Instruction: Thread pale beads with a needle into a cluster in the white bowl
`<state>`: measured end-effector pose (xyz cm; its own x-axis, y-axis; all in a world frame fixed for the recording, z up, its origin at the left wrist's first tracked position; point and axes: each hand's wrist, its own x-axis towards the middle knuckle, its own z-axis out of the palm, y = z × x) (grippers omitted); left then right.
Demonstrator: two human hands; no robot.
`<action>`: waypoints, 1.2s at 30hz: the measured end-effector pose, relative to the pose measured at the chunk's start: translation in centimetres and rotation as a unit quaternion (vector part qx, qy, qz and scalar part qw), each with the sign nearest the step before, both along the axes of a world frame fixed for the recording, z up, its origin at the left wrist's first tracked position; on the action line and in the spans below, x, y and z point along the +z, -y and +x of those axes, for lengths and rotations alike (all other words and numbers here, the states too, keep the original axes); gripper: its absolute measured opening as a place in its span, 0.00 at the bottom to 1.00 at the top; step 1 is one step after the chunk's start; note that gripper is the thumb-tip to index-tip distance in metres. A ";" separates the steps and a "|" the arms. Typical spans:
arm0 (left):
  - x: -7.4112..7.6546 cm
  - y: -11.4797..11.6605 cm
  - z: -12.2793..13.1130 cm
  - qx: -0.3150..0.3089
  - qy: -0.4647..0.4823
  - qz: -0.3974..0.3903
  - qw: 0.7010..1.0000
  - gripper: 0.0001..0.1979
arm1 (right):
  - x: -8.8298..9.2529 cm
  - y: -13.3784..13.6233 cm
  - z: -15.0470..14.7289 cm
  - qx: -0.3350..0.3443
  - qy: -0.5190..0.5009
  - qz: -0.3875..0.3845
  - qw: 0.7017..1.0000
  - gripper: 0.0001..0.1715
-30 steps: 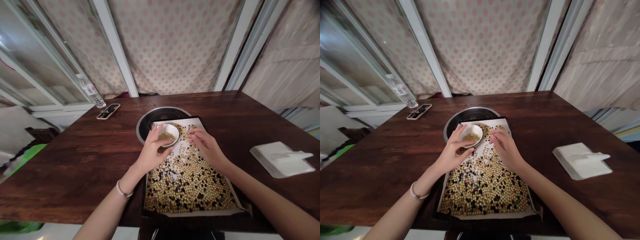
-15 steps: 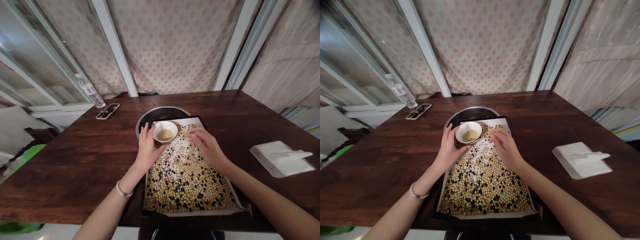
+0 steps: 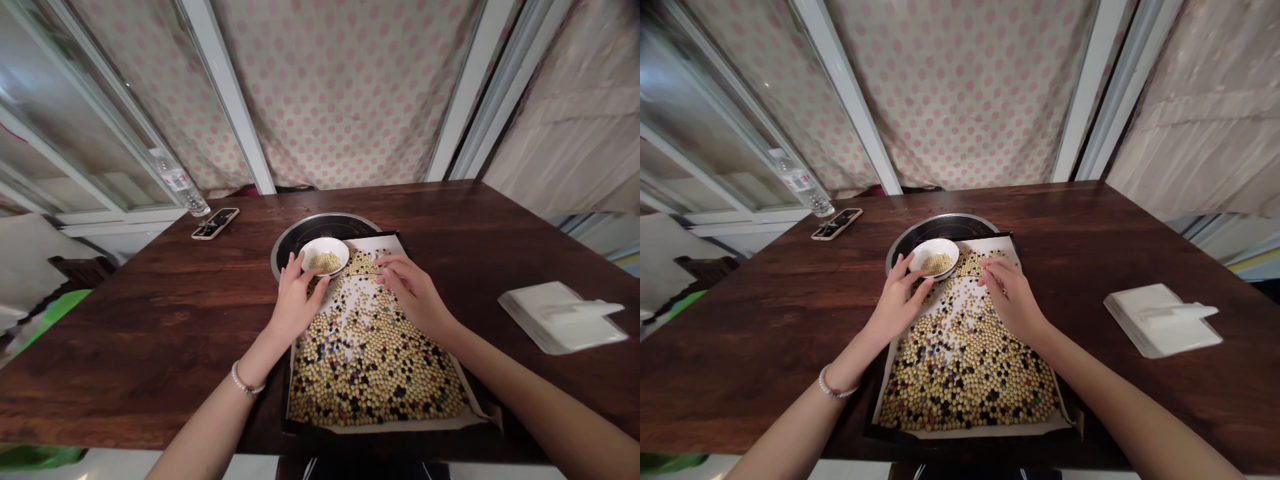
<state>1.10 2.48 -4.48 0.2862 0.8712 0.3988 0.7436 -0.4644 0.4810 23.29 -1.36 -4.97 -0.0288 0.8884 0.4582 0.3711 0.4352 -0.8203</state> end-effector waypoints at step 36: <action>0.7 0.4 0.2 -0.026 0.089 0.074 0.993 0.10 | 0.9 0.6 -0.3 0.067 0.045 -0.144 0.986 0.19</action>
